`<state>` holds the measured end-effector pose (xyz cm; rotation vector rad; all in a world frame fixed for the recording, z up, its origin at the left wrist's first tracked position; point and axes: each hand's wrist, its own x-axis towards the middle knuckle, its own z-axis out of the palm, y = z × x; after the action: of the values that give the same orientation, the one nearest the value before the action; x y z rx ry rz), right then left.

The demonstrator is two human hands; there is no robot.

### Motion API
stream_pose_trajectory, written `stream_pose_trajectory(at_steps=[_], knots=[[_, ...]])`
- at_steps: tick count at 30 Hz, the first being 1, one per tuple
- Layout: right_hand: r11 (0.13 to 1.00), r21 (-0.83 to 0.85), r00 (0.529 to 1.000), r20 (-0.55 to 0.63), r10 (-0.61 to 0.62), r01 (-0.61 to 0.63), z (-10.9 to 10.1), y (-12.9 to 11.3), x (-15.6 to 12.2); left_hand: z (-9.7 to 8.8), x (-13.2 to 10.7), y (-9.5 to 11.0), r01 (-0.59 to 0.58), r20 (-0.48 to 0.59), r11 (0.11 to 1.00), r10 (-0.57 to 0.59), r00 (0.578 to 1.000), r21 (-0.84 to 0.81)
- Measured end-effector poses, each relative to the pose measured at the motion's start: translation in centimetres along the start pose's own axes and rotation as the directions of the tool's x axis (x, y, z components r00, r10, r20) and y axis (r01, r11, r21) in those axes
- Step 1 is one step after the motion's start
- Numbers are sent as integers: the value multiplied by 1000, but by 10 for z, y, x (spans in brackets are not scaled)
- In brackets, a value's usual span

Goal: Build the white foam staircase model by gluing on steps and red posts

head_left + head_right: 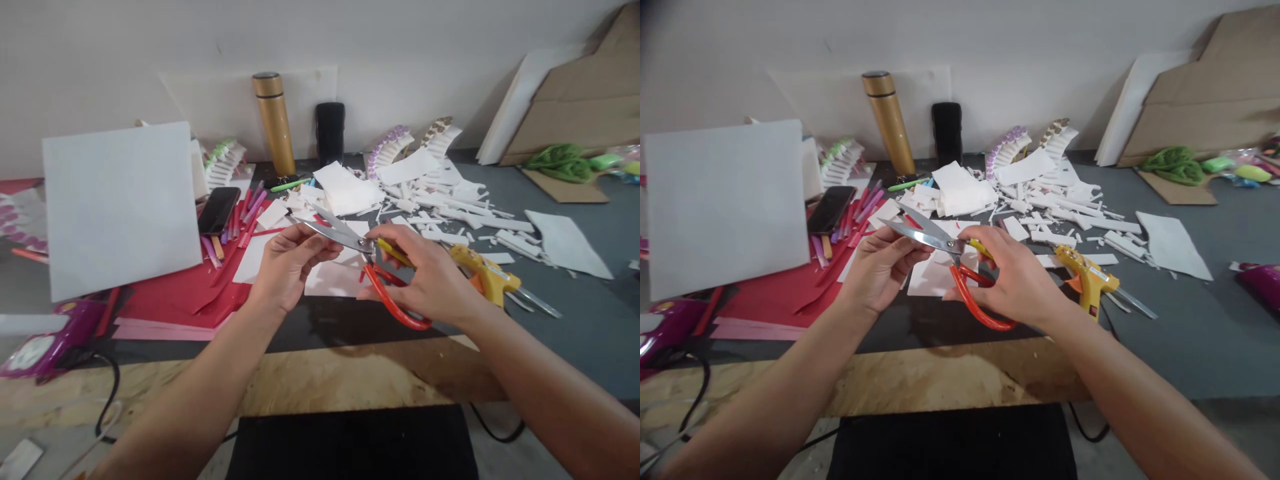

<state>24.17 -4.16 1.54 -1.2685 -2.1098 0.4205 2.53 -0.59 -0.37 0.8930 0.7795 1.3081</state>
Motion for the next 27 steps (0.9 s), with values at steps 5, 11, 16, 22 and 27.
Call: stream_pose_trajectory(at_steps=[5, 11, 16, 22, 27], knots=[[989, -124, 996, -37, -80, 74, 7, 9, -9, -1, 0, -3, -55, -32, 998, 57, 998, 39], [980, -168, 994, -15, -106, 102, 2, 7, -10, 0, 0, -5, -93, -22, 995, 93, 995, 23], [981, -178, 996, -20, -87, 82, 3, 8, -11, 1, 0, -6, -93, -27, 993, 95, 995, 67], [982, -169, 996, -22, -85, 80, 4, 10, -12, 0, 0, -6, -105, -23, 992, 107, 994, 77], [982, -158, 993, -40, -114, 106, 4, 12, -12, 1, -1, -6, -108, -14, 991, 110, 994, 79]])
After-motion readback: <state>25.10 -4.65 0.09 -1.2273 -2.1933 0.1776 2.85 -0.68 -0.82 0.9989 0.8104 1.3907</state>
